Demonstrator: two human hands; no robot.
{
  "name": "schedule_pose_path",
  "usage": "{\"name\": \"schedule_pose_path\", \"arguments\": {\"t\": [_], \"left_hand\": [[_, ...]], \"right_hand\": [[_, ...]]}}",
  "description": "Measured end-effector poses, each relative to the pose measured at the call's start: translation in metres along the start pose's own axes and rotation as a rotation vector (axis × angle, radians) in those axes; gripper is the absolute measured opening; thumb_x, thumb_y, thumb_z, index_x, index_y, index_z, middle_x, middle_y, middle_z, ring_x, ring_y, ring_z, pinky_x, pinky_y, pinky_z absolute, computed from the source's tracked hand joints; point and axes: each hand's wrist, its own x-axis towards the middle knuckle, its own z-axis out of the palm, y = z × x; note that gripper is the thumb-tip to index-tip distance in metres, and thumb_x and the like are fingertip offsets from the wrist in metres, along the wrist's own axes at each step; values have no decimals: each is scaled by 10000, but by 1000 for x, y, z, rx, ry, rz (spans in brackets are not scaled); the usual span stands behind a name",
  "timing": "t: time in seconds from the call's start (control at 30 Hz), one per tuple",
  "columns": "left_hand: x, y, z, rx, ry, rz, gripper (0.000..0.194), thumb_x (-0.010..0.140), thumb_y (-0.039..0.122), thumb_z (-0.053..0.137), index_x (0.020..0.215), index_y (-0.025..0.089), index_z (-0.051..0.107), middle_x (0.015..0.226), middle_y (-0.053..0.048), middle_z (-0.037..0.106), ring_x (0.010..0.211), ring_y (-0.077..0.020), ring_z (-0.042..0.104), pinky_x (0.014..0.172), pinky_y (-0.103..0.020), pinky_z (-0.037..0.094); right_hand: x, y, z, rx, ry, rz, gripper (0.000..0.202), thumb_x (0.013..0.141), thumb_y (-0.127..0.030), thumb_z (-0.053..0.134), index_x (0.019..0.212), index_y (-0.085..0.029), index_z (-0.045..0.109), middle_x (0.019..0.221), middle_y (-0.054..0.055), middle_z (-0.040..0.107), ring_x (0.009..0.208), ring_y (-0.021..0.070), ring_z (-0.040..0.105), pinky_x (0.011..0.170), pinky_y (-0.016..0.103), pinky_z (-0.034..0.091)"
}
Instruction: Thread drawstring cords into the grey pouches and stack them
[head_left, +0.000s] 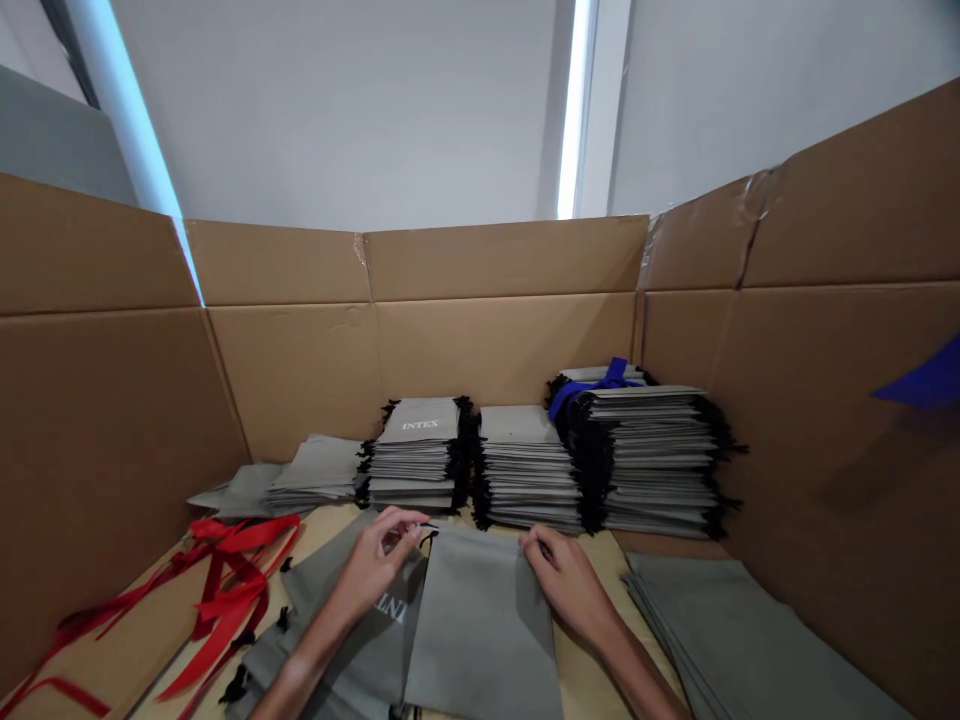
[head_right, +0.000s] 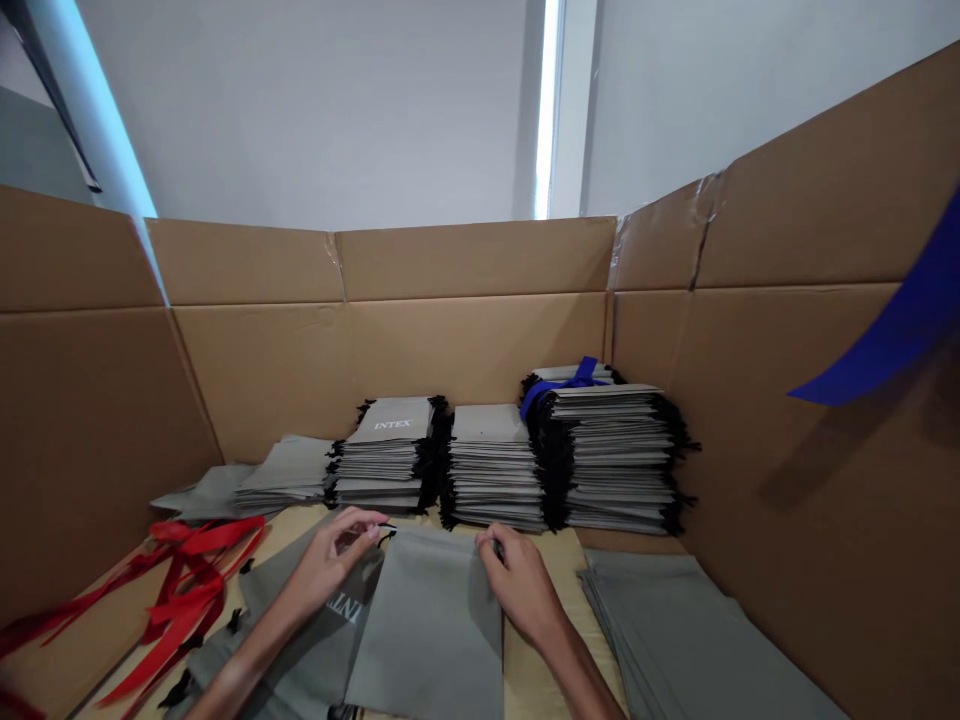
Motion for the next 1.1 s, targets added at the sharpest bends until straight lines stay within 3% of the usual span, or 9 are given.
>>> {"name": "schedule_pose_path", "arguments": {"t": [0.23, 0.33, 0.53, 0.6, 0.7, 0.8, 0.9, 1.0, 1.1], "left_hand": [[-5, 1, -8, 372, -55, 273, 244, 1021, 394, 622, 989, 274, 832, 995, -66, 766, 946, -245, 716, 879, -350, 530], [-8, 2, -3, 402, -12, 275, 235, 1012, 394, 606, 945, 251, 780, 991, -71, 755, 968, -269, 698, 912, -387, 506], [-1, 0, 10, -168, 53, -130, 571, 909, 747, 583, 700, 228, 696, 1013, -139, 797, 1062, -337, 707, 984, -438, 517], [2, -1, 11, -324, 87, -189, 646, 907, 814, 511, 820, 223, 757, 1194, -151, 801, 1222, -348, 691, 1052, -440, 514], [1, 1, 13, -524, 139, -251, 641, 782, 802, 729, 1090, 244, 786, 1320, -117, 773, 1346, -332, 639, 1136, -418, 475], [-4, 11, 15, -692, -72, -344, 661, 799, 774, 765, 1195, 244, 766, 1247, -119, 796, 1234, -312, 707, 1077, -412, 521], [-8, 21, 10, -787, -223, -453, 603, 904, 741, 691, 1193, 215, 756, 949, -84, 806, 880, -230, 765, 825, -330, 588], [-5, 28, -10, -880, -142, -454, 513, 928, 671, 712, 1125, 199, 753, 671, 11, 666, 589, -147, 647, 601, -247, 535], [2, 30, -37, -1055, 62, -362, 264, 924, 454, 771, 908, 195, 721, 691, 16, 657, 600, -134, 656, 638, -256, 589]], "right_hand": [[-6, -1, 1, -135, -38, -103, 359, 1063, -440, 409, 803, -245, 562, 858, 45, 670, 852, 249, 635, 783, 337, 407], [-10, -1, 3, -163, -73, -122, 346, 1090, -432, 393, 870, -252, 591, 942, 55, 663, 940, 258, 639, 840, 347, 423], [-10, 0, 7, -97, -88, -111, 352, 1094, -460, 371, 909, -254, 589, 997, 66, 639, 995, 270, 612, 889, 366, 418], [-8, 1, 8, -16, -63, -83, 368, 1073, -494, 401, 845, -250, 556, 924, 47, 616, 928, 258, 590, 857, 354, 410], [-4, 5, 11, 149, -38, -6, 412, 1022, -569, 459, 767, -248, 500, 817, 11, 557, 823, 226, 532, 781, 323, 403], [-2, 9, 13, 239, -36, 50, 448, 989, -629, 481, 763, -243, 494, 786, -7, 527, 795, 206, 506, 746, 298, 411], [2, 13, 13, 264, -9, 79, 471, 957, -668, 493, 758, -242, 489, 766, -15, 513, 779, 197, 497, 731, 288, 418], [7, 18, 6, 258, 60, 107, 469, 915, -676, 507, 742, -241, 501, 744, -15, 522, 766, 199, 497, 718, 289, 411], [13, 24, -4, 236, 151, 142, 448, 872, -664, 511, 723, -242, 527, 732, -3, 551, 770, 216, 513, 722, 300, 405]]}}
